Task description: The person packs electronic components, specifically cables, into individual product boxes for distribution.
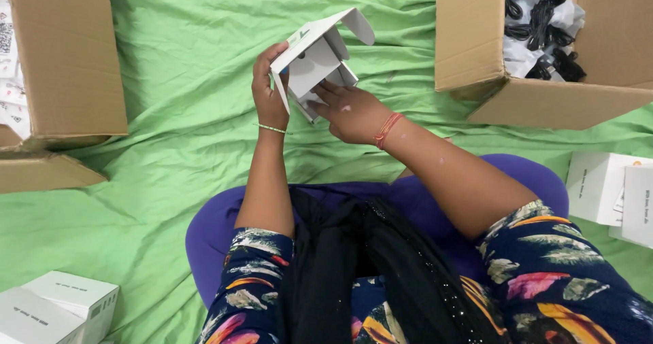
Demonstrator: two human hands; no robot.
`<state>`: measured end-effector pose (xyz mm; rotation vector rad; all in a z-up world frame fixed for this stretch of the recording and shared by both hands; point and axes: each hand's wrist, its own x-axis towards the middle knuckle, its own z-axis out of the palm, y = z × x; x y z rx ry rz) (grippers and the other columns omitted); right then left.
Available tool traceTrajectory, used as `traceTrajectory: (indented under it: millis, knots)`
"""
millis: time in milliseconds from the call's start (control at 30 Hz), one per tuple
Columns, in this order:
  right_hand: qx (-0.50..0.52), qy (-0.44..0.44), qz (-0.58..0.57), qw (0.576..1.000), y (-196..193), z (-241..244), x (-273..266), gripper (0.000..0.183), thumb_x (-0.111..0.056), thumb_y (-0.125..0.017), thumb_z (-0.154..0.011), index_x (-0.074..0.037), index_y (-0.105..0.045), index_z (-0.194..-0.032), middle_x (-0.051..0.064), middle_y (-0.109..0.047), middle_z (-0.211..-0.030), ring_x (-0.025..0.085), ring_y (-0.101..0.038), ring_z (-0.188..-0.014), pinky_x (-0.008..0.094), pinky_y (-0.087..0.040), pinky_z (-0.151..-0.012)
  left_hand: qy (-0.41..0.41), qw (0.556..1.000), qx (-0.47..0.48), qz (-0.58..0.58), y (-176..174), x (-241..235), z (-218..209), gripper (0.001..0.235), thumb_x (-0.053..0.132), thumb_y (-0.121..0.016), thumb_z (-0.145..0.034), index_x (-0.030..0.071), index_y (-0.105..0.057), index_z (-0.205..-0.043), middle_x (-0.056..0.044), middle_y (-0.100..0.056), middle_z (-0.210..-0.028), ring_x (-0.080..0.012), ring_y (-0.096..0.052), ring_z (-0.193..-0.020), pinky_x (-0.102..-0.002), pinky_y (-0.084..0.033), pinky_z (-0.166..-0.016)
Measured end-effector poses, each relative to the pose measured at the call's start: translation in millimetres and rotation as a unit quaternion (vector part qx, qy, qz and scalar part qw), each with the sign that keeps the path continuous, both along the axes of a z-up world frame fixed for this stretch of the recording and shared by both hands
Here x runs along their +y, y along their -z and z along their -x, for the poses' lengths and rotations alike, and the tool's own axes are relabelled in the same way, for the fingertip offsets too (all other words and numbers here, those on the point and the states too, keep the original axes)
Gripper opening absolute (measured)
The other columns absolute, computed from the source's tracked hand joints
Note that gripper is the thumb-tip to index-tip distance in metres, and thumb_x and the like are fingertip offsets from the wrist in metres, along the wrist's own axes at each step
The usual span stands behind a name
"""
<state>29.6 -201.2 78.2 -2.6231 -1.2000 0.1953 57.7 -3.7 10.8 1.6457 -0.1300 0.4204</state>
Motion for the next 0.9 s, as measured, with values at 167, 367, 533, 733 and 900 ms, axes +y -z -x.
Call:
traceTrajectory:
  millis: [167,367,533,733,900]
  knots:
    - [-0.009,0.044,-0.042,0.998,-6,-10,-9,0.051,-0.009,-0.061,-0.084,-0.009,-0.065,-0.135,0.017,-0.062,-0.141,0.032,-0.060,-0.127,0.046,-0.052,-0.099,0.039,0.999,-0.018,-0.018,-2,8,2,0.047,0.007,-0.075,-0.094,0.007,-0.059,-0.139,-0.010,-0.060,-0.142,-0.0272,-0.057,-0.137,-0.039,-0.045,-0.119]
    - [-0.009,0.101,-0.069,0.992,8,-22,-16,0.030,-0.010,-0.062,-0.086,-0.009,-0.071,-0.115,0.018,-0.071,-0.112,0.036,-0.068,-0.102,0.049,-0.057,-0.083,0.052,0.982,-0.064,-0.172,-3,3,6,0.090,0.027,-0.090,-0.080,0.009,-0.038,-0.152,-0.012,-0.046,-0.154,-0.0330,-0.042,-0.144,-0.045,-0.034,-0.123]
    - [0.011,0.115,-0.061,0.991,23,-24,-18,0.023,-0.014,-0.065,-0.088,-0.005,-0.070,-0.109,0.021,-0.071,-0.104,0.040,-0.068,-0.093,0.051,-0.056,-0.079,0.018,0.966,-0.080,-0.245,3,-4,9,0.084,0.028,-0.087,-0.078,0.009,-0.041,-0.146,-0.012,-0.048,-0.150,-0.0372,-0.041,-0.145,-0.050,-0.027,-0.126]
    - [0.020,0.062,-0.183,0.981,19,-22,-3,0.042,-0.001,-0.057,-0.087,-0.002,-0.065,-0.128,0.023,-0.067,-0.124,0.041,-0.064,-0.113,0.048,-0.054,-0.092,-0.015,0.982,-0.068,-0.174,3,-8,11,0.067,0.023,-0.074,-0.092,0.006,-0.041,-0.148,-0.014,-0.048,-0.149,-0.0372,-0.042,-0.144,-0.047,-0.033,-0.124]
    - [0.064,0.107,-0.031,0.992,70,-45,11,0.036,-0.008,-0.057,-0.091,-0.006,-0.067,-0.126,0.019,-0.067,-0.127,0.037,-0.060,-0.124,0.046,-0.048,-0.107,-0.022,0.993,-0.050,-0.107,7,-8,10,0.051,0.022,-0.066,-0.101,0.006,-0.046,-0.145,-0.014,-0.051,-0.148,-0.0346,-0.046,-0.143,-0.046,-0.037,-0.124]
